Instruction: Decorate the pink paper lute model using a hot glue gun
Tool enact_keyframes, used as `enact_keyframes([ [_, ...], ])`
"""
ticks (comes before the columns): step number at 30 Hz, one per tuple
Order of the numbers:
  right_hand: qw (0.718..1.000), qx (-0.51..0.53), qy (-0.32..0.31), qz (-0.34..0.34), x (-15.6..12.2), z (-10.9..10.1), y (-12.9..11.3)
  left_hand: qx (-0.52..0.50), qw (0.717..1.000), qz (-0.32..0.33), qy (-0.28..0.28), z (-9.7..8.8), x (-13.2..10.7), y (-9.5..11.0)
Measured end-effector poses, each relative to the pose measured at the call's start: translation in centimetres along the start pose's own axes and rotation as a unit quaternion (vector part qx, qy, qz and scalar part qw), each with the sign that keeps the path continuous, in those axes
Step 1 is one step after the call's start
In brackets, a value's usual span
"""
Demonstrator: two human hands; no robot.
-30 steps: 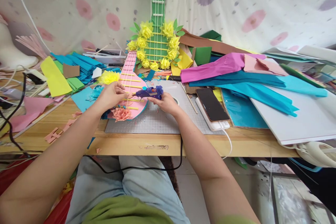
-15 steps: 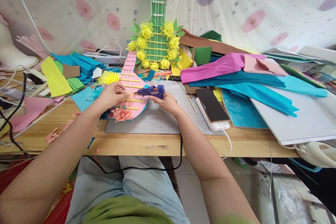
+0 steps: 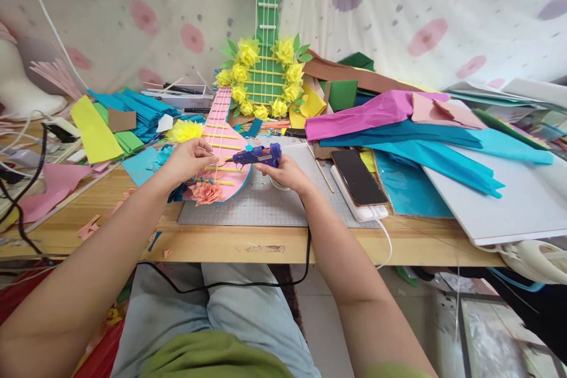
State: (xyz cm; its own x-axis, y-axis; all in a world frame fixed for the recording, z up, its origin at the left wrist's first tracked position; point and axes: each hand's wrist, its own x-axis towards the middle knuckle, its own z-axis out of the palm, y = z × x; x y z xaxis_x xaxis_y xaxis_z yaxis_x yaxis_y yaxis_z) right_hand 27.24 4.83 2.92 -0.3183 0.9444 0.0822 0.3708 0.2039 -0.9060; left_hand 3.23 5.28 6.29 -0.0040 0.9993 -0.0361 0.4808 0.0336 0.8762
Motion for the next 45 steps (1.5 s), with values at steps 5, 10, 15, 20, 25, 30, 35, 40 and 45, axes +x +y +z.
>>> enact_keyframes([
  [5,1.000,0.003,0.011,-0.002,0.2,0.4,0.1,0.026,1.000,0.013,0.002,0.0,0.1,0.1],
  [10,1.000,0.003,0.013,-0.024,0.4,0.4,0.5,0.022,0.999,0.021,-0.010,0.0,0.2,0.1],
  [15,0.999,0.011,0.027,-0.020,0.5,0.5,0.7,0.005,0.999,0.028,-0.019,0.0,0.2,0.0],
  [20,0.998,0.018,0.065,-0.018,0.5,0.4,0.6,-0.026,0.999,-0.003,-0.044,0.0,0.0,0.4],
  [25,0.985,0.005,0.171,0.022,1.0,-0.7,1.4,-0.079,0.994,-0.019,-0.076,0.0,-0.1,0.4],
  [30,0.947,-0.055,0.309,0.075,1.6,-2.8,3.5,-0.099,0.993,-0.019,-0.062,-0.2,0.1,0.5],
  [35,0.921,-0.148,0.335,0.128,1.8,-4.0,5.1,-0.118,0.992,0.000,-0.048,-0.5,0.6,0.5],
  [40,0.912,-0.238,0.276,0.187,1.8,-3.4,5.3,-0.132,0.990,0.028,-0.029,-0.9,0.7,0.8],
  [45,0.917,-0.232,0.255,0.202,1.9,-3.1,5.6,-0.116,0.989,0.069,-0.057,-1.1,0.4,1.1],
])
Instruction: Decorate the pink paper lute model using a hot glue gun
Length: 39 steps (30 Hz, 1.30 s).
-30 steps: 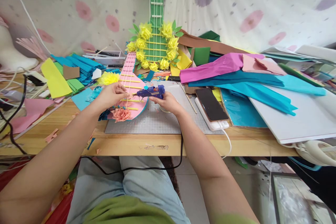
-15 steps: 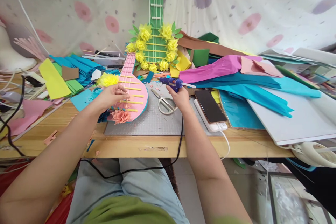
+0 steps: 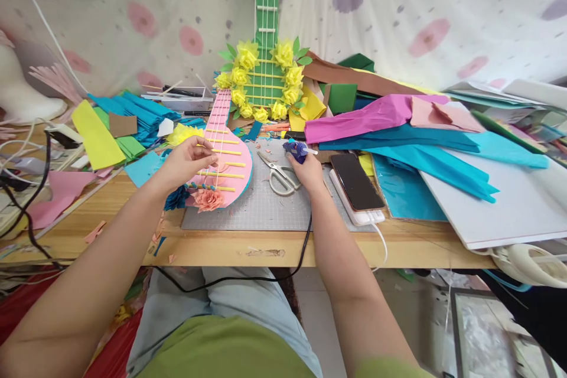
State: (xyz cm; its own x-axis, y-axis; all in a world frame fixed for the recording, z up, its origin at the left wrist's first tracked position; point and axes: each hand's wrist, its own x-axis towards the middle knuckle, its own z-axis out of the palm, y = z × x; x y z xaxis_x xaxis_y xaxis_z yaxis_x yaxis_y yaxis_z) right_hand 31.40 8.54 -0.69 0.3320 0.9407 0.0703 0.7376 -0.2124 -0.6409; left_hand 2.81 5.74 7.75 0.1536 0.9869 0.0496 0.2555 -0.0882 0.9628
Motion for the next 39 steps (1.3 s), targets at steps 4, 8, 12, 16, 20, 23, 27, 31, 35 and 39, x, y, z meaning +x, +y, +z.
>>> enact_keyframes([
  [4,0.993,0.097,0.050,-0.051,-0.6,-1.7,0.0,0.033,0.998,0.045,-0.017,-0.3,0.0,0.3],
  [8,0.964,0.119,0.204,-0.123,-2.6,-5.0,-2.4,0.121,0.987,0.063,-0.084,-0.8,0.0,0.8],
  [12,0.951,0.176,0.126,-0.222,-4.8,-5.8,-7.4,0.233,0.958,0.069,-0.151,-1.1,0.1,1.5],
  [16,0.917,0.228,-0.203,-0.256,-5.5,-3.3,-11.4,0.301,0.933,0.070,-0.182,-0.8,0.3,2.3],
  [20,0.887,0.250,-0.292,-0.256,-5.3,-1.4,-12.5,0.324,0.924,0.082,-0.187,-0.6,0.4,2.8],
  [23,0.885,0.240,-0.302,-0.259,-5.3,-1.1,-12.5,0.323,0.923,0.096,-0.186,-0.5,0.4,2.9],
  [27,0.889,0.214,-0.316,-0.255,-5.4,-1.0,-12.5,0.359,0.910,0.093,-0.183,-0.2,0.5,3.0],
  [31,0.893,0.201,-0.321,-0.243,-5.3,-0.5,-12.7,0.403,0.896,0.080,-0.171,-0.1,0.7,3.0],
  [35,0.898,0.180,-0.327,-0.234,-5.3,0.0,-12.8,0.392,0.902,0.064,-0.168,-0.2,0.8,2.7],
  [39,0.899,0.176,-0.324,-0.237,-5.3,0.4,-12.8,0.377,0.909,0.052,-0.170,-0.3,0.8,2.6],
])
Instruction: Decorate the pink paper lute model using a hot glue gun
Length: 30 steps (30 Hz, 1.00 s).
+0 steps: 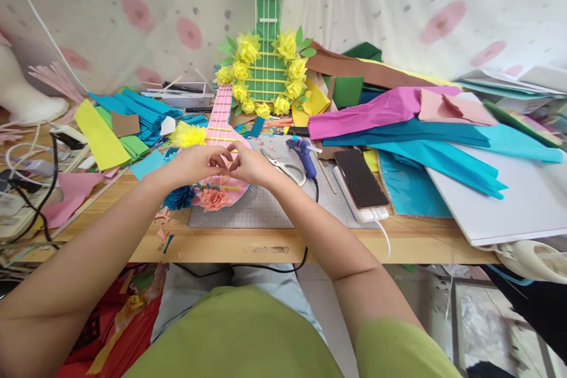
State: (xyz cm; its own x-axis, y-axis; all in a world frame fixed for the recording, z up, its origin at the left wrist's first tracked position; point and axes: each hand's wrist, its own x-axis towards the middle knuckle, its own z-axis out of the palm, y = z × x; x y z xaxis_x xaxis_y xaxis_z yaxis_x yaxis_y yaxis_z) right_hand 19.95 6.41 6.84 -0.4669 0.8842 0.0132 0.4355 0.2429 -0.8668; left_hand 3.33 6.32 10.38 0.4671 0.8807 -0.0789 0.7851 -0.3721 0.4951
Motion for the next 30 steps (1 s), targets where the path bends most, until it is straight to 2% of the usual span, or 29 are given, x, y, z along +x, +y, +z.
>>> enact_keyframes([
  [4,1.000,0.012,0.017,0.018,0.1,0.1,0.5,-0.020,1.000,0.001,-0.003,0.2,-0.2,-0.2],
  [10,0.991,0.114,0.031,0.064,-0.1,-0.1,0.9,-0.093,0.995,0.014,0.017,0.9,-0.4,-1.2],
  [17,0.995,0.093,0.015,0.026,-0.2,-0.2,0.6,-0.076,0.997,0.006,0.012,1.1,-0.3,-0.9],
  [21,0.994,0.097,0.026,0.034,0.4,-0.3,0.8,-0.076,0.997,0.002,0.016,0.8,-0.1,-0.8],
  [23,0.986,0.152,0.056,0.047,0.7,-0.6,1.1,-0.084,0.994,-0.015,0.065,0.1,0.1,-1.5],
  [25,0.967,0.224,0.100,0.066,1.0,-1.1,1.7,-0.090,0.979,-0.056,0.176,-1.1,0.3,-3.2],
  [27,0.945,0.283,0.144,0.080,1.1,-1.5,2.4,-0.088,0.939,-0.128,0.306,-2.5,0.4,-5.4],
  [28,0.934,0.305,0.164,0.087,1.2,-1.7,2.6,-0.092,0.917,-0.167,0.351,-3.2,0.3,-6.5],
  [30,0.914,0.339,0.198,0.103,1.1,-1.8,2.9,-0.106,0.885,-0.242,0.383,-4.0,0.0,-8.4],
])
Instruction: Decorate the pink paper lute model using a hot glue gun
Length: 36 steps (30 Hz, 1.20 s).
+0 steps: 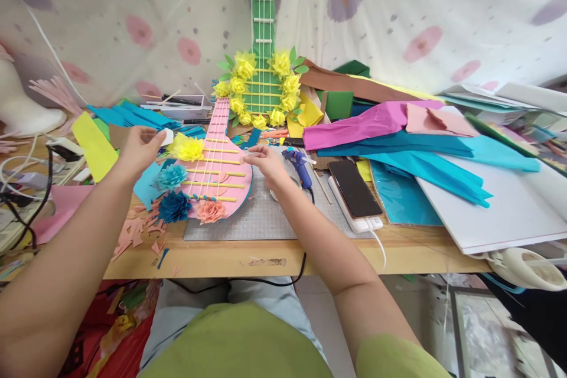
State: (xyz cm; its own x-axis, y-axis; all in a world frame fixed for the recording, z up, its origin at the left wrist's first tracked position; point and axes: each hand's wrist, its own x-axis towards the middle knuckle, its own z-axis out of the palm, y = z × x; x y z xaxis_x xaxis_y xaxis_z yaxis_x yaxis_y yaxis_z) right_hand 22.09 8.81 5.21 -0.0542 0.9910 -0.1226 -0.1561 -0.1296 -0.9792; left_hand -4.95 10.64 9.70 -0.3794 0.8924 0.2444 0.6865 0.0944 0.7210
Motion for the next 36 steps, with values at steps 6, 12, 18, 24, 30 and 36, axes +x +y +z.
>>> enact_keyframes([
  [6,0.997,0.066,0.033,0.038,-0.9,0.5,0.4,-0.091,0.967,-0.174,-0.161,-0.7,-0.3,-2.0],
  [12,0.985,0.153,0.063,0.048,-1.1,2.3,1.7,-0.087,0.953,-0.190,-0.218,-0.8,-1.2,-0.8],
  [18,0.973,0.205,0.089,-0.053,-1.6,3.8,3.0,-0.029,0.959,-0.158,-0.233,-1.7,-2.0,0.3],
  [24,0.965,0.220,0.081,-0.114,-2.6,3.4,1.7,-0.032,0.958,-0.150,-0.244,-3.0,-2.1,1.3],
  [30,0.965,0.220,0.083,-0.113,-3.0,3.2,1.0,-0.019,0.956,-0.160,-0.247,-4.6,-3.1,3.4],
  [36,0.971,0.208,0.051,-0.110,-2.2,4.1,0.9,-0.010,0.958,-0.162,-0.238,-6.0,-2.7,2.7],
])
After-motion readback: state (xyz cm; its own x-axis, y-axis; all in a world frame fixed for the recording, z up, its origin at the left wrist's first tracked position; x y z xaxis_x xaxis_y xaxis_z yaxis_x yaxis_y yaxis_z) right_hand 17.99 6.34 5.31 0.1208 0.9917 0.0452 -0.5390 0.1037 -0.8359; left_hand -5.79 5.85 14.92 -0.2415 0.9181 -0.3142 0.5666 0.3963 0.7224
